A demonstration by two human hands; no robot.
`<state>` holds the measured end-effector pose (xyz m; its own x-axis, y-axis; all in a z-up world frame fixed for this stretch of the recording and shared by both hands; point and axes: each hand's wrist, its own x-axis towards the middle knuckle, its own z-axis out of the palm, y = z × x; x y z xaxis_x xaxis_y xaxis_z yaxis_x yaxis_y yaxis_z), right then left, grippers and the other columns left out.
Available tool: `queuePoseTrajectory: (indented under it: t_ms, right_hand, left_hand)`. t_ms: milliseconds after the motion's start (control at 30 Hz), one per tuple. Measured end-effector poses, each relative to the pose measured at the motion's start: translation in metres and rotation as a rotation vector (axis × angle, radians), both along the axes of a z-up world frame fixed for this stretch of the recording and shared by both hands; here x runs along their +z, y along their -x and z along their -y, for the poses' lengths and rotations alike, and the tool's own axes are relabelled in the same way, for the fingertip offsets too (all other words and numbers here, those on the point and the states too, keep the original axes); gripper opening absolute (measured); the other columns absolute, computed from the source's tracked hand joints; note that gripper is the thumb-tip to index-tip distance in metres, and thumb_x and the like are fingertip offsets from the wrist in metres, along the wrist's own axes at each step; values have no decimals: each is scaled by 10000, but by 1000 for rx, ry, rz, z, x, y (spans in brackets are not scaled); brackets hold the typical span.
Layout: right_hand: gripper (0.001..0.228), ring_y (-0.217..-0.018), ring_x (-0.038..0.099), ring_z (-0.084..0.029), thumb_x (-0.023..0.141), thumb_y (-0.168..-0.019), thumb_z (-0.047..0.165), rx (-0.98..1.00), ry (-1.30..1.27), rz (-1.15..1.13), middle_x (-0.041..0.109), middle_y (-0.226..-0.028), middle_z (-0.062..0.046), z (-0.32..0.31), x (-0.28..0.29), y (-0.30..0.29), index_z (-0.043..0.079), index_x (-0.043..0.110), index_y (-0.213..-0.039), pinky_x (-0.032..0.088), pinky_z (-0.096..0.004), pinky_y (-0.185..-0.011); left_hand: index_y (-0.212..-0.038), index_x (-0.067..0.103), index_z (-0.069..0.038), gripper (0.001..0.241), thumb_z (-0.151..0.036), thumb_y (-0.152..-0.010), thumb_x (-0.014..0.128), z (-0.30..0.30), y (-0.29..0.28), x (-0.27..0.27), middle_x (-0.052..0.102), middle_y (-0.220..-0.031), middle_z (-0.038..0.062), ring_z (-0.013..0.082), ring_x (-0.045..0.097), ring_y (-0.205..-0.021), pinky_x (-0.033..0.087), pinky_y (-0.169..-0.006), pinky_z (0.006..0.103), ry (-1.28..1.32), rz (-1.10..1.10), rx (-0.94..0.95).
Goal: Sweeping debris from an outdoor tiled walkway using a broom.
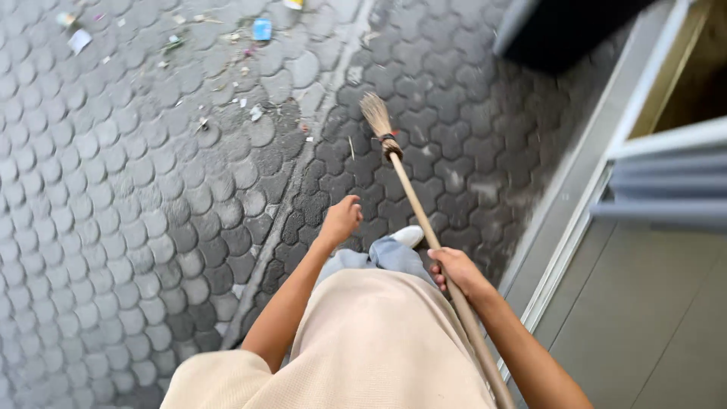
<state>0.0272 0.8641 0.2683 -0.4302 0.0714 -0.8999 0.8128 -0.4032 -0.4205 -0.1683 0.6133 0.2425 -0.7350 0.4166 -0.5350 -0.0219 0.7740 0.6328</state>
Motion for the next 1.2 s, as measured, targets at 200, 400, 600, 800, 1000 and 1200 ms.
queuePoseTrajectory:
  t_ms: [200, 400, 600, 800, 1000, 1200]
  right_hand:
    - [349, -420, 564, -191, 670, -908, 152, 218, -238, -136, 597, -646, -159, -43, -42, 46, -81, 651, -1166, 499, -377, -297]
    - [94, -434, 381, 49, 473, -998, 133, -22, 441, -102, 357, -661, 117, -32, 69, 13, 78, 535, -1044, 325, -102, -358]
    - [125, -346, 402, 51, 464, -980, 161, -109, 1033, -131, 329, -600, 151, -17, 89, 4, 108, 554, -1050, 346, -135, -313]
    - [132, -345, 387, 47, 480, -947, 121, 275, 961, 34, 329, -582, 162, -16, 90, 41, 138, 577, -1036, 338, -140, -327]
    - [151, -333, 328, 30, 528, -889, 137, 769, 786, 205, 328, -571, 162, -38, 75, 80, 180, 549, -1032, 304, -195, -304]
    - [38, -386, 333, -21, 529, -980, 105, 937, 854, 531, 417, -586, 103, -68, 77, 71, 125, 527, -1012, 273, -193, -342]
  left_hand:
    - [-1211, 661, -54, 322, -127, -991, 439, 28, -29, 1, 771, -731, 89, 199, 745, -628, 604, -565, 315, -176, -58, 514]
    - [-1192, 663, -42, 297, -161, -975, 498, -2, -113, -18, 774, -750, 126, 202, 735, -614, 625, -530, 297, -393, 91, 688]
    - [-1216, 655, -12, 310, -168, -986, 518, -4, -204, 16, 784, -804, 155, 220, 748, -640, 648, -565, 306, -477, 222, 914]
    - [-1243, 632, -18, 301, -183, -1014, 528, -4, -222, 2, 786, -868, 162, 217, 747, -654, 650, -537, 294, -591, 101, 1231]
    - [-1232, 642, -5, 307, -192, -1008, 546, -45, -236, 7, 777, -874, 192, 243, 736, -609, 632, -496, 298, -621, -94, 1643]
    - [-1167, 625, -26, 281, -225, -1041, 470, -145, -267, -31, 708, -933, 121, 191, 641, -629, 494, -522, 299, -760, 52, 1936]
